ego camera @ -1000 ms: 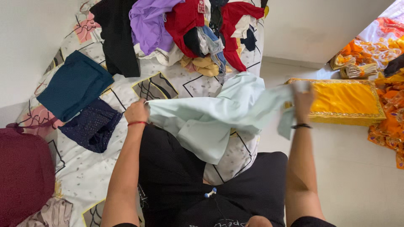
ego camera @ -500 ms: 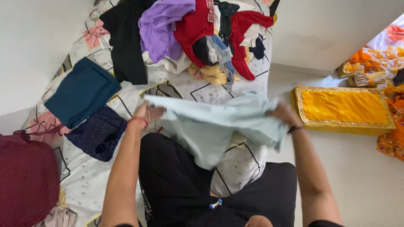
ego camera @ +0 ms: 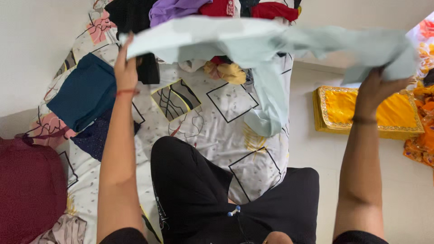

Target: The person folds a dark blue patterned top, a teal long garment, and a light green button-up shirt on a bed. Each item is smoothed, folded into a compact rectangle, and placed aside.

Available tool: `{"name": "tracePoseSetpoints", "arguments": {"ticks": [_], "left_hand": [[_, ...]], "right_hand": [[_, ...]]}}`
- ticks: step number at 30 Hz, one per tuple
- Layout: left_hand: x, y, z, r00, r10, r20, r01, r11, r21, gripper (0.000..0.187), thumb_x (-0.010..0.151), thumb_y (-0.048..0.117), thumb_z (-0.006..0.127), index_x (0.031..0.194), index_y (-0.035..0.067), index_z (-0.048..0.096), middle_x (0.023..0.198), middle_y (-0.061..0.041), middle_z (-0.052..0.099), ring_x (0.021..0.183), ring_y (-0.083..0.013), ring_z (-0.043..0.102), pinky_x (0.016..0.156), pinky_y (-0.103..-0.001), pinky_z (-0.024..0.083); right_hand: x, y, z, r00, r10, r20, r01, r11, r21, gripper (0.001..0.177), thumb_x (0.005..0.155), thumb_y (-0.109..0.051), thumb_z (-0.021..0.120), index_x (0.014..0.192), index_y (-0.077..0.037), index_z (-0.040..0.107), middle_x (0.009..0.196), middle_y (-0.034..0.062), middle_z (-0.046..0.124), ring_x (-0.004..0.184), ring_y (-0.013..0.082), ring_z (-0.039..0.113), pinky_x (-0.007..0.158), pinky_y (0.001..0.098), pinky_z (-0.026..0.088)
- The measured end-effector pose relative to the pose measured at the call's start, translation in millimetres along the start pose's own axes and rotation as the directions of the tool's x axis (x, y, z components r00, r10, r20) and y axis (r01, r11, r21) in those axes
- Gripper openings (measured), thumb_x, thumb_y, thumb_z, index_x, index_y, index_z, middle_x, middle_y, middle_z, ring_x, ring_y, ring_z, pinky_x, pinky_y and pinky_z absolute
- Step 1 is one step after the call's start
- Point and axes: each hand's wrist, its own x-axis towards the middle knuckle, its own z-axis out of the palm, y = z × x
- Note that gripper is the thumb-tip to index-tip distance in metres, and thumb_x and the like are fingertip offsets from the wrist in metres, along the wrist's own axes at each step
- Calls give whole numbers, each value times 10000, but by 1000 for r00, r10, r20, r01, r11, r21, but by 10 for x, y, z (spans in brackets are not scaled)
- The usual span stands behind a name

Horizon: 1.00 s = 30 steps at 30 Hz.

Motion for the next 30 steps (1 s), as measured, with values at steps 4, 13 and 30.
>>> {"name": "tracePoseSetpoints", "arguments": {"ticks": [4,13,30], "left_hand": [[-759,-565,-482,998,-37,47,10,883,470,414,964,108,633,1372,147,694,1276,-212,691,1189,-348,690,1007,-411,532],[-1673,-1110,-600,758,-622,196,-92,195,977,489,864,149,599,1298,351,698,1486,-116,496,1362,-406,462,1036,-578,440],[-3562,583,3732,664,-141,734,-269,872,410,523,721,381,751,1122,50,696,1130,-169,660,1077,-393,640,846,-497,524]], "right_hand": [[-957,-546,-524,694,426,581,16,797,-604,423,797,-205,867,989,80,619,878,216,656,807,320,622,690,450,491],[-2148,-1440,-645,-548,262,794,-89,926,-367,604,774,-329,836,1342,-201,676,1211,57,737,1092,215,694,962,340,520],[-2563,549,809,333,549,767,306,707,-638,231,851,-282,741,1039,-148,744,946,145,760,852,314,700,699,440,565]]}}
